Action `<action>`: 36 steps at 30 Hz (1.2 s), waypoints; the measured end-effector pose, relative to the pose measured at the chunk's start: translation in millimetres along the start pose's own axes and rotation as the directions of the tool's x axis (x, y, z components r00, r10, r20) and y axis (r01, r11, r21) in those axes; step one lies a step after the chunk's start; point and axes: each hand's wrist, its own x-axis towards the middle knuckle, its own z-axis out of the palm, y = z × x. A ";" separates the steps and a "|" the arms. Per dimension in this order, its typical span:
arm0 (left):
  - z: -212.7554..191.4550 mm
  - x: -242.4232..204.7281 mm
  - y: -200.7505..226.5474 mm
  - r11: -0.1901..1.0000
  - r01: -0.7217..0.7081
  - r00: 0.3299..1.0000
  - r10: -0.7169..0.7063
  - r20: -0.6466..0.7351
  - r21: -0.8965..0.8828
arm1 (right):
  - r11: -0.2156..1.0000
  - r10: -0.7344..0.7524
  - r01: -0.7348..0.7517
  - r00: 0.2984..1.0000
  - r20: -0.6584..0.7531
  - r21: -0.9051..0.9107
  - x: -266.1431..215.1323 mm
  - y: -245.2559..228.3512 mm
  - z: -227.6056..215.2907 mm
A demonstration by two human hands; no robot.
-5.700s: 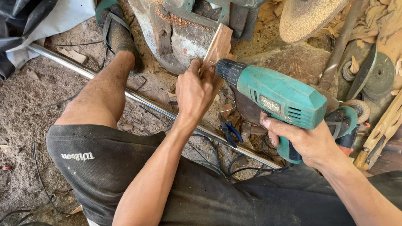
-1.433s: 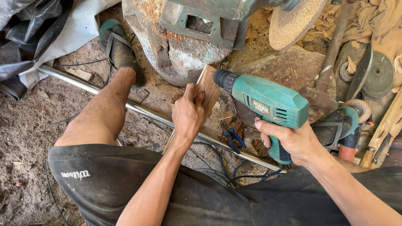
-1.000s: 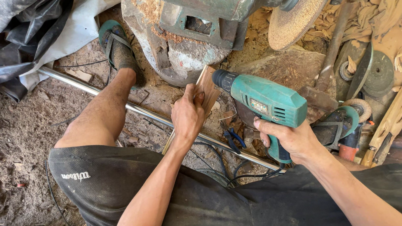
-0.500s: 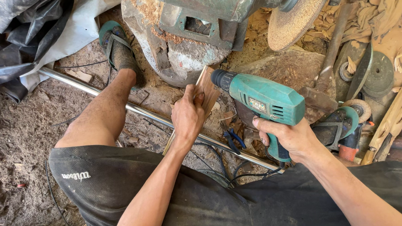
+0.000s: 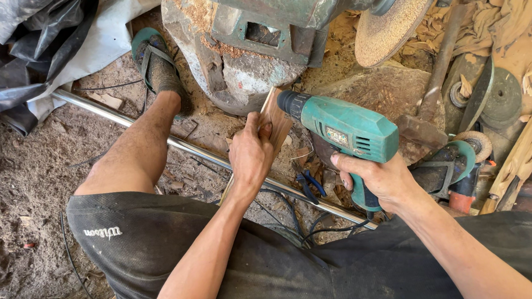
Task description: The person drills a series of holes along the edge of a shaped wooden piece using a handheld power drill. After drilling, the person inserts a metal wire through the holes and bends the wire ends with pliers to secure it.
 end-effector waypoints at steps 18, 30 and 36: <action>-0.4 1.5 0.4 0.999 0.042 0.999 -0.041 0.028 -0.005 | 0.998 -0.049 0.048 0.998 0.039 0.029 -11.7 5.3 -3.3; -21.8 4.6 -0.6 0.949 -0.008 0.988 0.056 0.143 -0.316 | 0.990 -0.123 0.122 0.992 0.005 0.070 -51.6 -10.1 -40.3; -15.6 12.3 -12.6 0.794 0.076 0.993 -0.007 0.115 -0.604 | 0.986 -0.114 0.122 0.991 -0.075 0.117 -60.3 -4.0 -56.0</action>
